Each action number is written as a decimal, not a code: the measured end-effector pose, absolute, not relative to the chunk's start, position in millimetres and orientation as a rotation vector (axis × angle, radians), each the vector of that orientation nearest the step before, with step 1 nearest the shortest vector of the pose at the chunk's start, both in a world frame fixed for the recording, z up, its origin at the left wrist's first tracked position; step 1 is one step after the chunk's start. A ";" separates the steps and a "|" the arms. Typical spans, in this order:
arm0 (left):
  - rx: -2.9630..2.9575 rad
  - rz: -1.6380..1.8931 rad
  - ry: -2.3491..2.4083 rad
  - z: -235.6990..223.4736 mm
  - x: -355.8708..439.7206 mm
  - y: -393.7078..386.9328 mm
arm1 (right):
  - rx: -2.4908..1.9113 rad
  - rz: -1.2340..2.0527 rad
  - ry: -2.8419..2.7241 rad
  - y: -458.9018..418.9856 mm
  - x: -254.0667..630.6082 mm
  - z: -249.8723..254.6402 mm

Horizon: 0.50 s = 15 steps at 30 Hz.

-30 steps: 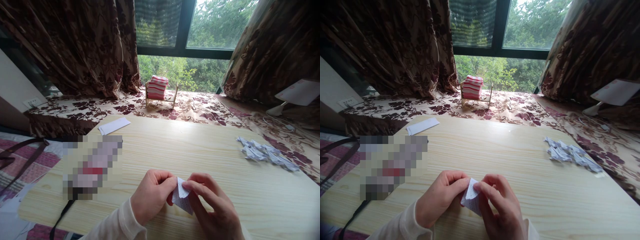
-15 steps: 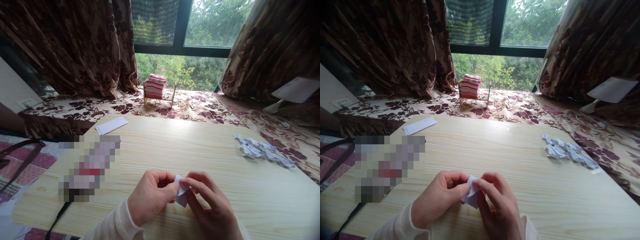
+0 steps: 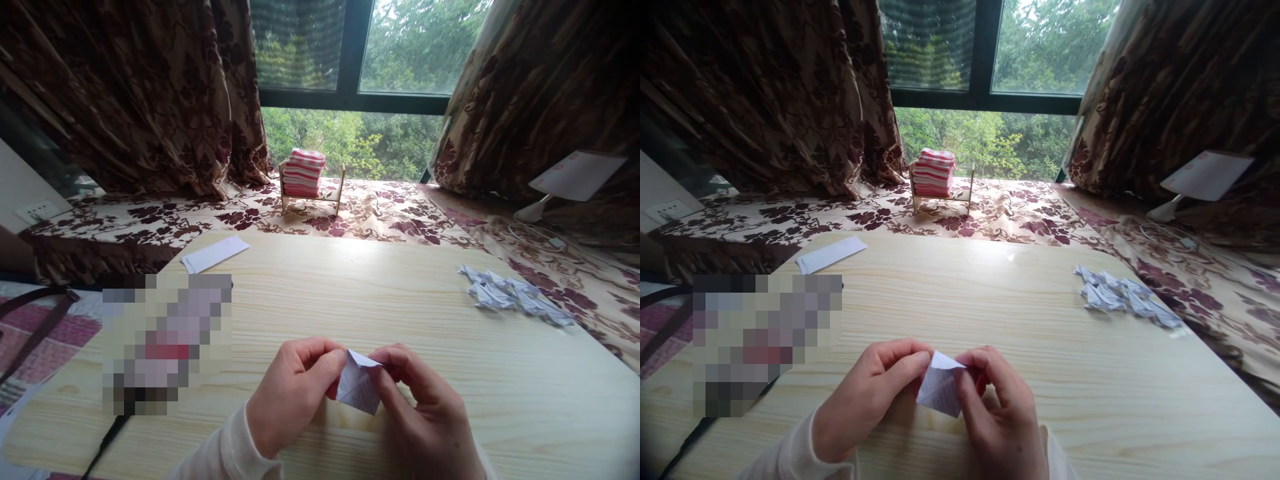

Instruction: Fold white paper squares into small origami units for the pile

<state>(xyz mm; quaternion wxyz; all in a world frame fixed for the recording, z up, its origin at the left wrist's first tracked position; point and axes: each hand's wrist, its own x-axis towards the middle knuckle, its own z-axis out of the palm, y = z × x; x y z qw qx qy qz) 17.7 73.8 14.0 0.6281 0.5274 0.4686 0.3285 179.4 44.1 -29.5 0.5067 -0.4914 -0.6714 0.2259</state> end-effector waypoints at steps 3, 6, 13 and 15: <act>1.217 0.749 1.131 12.1 20.3 73.7 | -1.175 0.585 -1.615 43.4 178.6 -26.6; 1.255 0.753 1.143 11.4 21.9 72.6 | -1.099 0.576 -1.609 43.4 176.2 -23.5; 1.273 0.776 1.152 12.5 21.6 71.6 | -1.051 0.678 -1.566 44.4 173.4 -26.8; 1.285 0.771 1.162 13.0 22.0 71.7 | -1.053 0.689 -1.552 44.1 172.9 -28.2</act>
